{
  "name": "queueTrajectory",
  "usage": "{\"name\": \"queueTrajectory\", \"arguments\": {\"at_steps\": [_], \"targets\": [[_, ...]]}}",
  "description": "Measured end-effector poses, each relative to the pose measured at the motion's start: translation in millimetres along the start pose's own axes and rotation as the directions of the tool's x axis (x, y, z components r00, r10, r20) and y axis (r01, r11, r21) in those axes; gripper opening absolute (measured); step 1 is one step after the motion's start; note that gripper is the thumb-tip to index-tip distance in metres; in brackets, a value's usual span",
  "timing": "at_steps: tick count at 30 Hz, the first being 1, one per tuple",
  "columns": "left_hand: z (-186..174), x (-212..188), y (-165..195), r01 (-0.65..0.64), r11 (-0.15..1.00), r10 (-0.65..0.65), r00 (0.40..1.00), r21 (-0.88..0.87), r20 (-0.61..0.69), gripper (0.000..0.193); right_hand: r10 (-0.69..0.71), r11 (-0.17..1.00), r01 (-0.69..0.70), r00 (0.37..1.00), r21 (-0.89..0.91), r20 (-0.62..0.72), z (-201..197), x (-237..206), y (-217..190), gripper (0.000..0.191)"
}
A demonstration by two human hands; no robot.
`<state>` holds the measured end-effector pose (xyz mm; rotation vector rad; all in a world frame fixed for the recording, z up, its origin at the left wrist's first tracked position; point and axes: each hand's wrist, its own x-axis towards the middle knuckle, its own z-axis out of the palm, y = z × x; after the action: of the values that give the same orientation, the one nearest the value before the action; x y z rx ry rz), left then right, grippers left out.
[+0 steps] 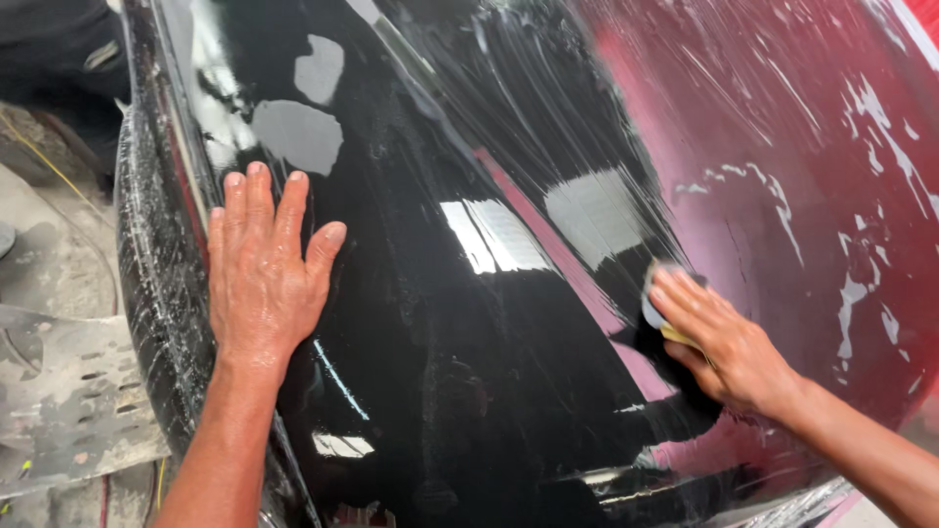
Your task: The person sands the hood of a black car using a sanding block, moving it in circular and back-and-forth motions across the surface. They occasionally pause to wipe the hood with a cloth and dip the sanding block into a bucket of water.
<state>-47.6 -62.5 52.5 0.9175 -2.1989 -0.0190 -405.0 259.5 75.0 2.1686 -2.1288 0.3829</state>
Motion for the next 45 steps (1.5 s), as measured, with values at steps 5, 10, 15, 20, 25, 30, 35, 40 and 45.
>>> {"name": "queueTrajectory", "arguments": {"at_steps": [5,10,15,20,25,30,35,40,45], "targets": [[1.7,2.0,-4.8,0.03,1.0,-0.03,1.0,0.003,0.007,0.057,-0.184,0.983,0.184,0.978,-0.011,-0.098,23.8,97.8,46.3,0.058],[2.3,5.2,-13.9,0.052,0.998,-0.052,0.999,-0.022,0.01,0.056,-0.273,0.962,0.267,0.931,-0.061,-0.242,48.5,337.8,57.4,0.032],[-3.0,7.4,-12.8,0.084,0.995,-0.082,0.996,-0.058,0.026,0.054,-0.088,0.995,0.077,0.971,-0.06,-0.223,67.1,421.9,54.9,0.037],[-3.1,4.9,-11.6,0.023,0.999,-0.024,1.0,-0.03,-0.009,0.054,-0.215,0.973,0.229,0.954,0.043,-0.211,48.3,229.6,37.9,0.04],[4.3,-3.5,-7.5,-0.009,1.0,0.01,0.999,-0.013,0.041,0.057,0.207,0.978,-0.206,0.975,0.015,-0.076,17.3,-63.8,0.4,0.065],[3.9,-5.9,0.3,-0.007,1.0,0.006,0.999,0.011,0.04,0.058,0.207,0.974,-0.218,0.967,-0.057,-0.148,22.0,-102.6,38.9,0.07],[3.1,1.3,-4.6,0.013,1.0,-0.013,0.999,-0.01,0.032,0.055,-0.255,0.967,0.246,0.934,-0.067,-0.25,20.2,142.5,126.0,0.042],[3.4,5.3,-12.5,0.031,0.998,-0.03,0.999,-0.046,0.023,0.05,-0.133,0.985,0.092,0.939,-0.143,-0.316,41.5,355.2,149.6,0.035],[2.1,1.6,-12.8,0.024,0.999,-0.023,0.999,-0.049,0.027,0.05,0.044,0.998,-0.05,0.977,-0.022,-0.21,37.4,312.8,130.6,0.04]]}}
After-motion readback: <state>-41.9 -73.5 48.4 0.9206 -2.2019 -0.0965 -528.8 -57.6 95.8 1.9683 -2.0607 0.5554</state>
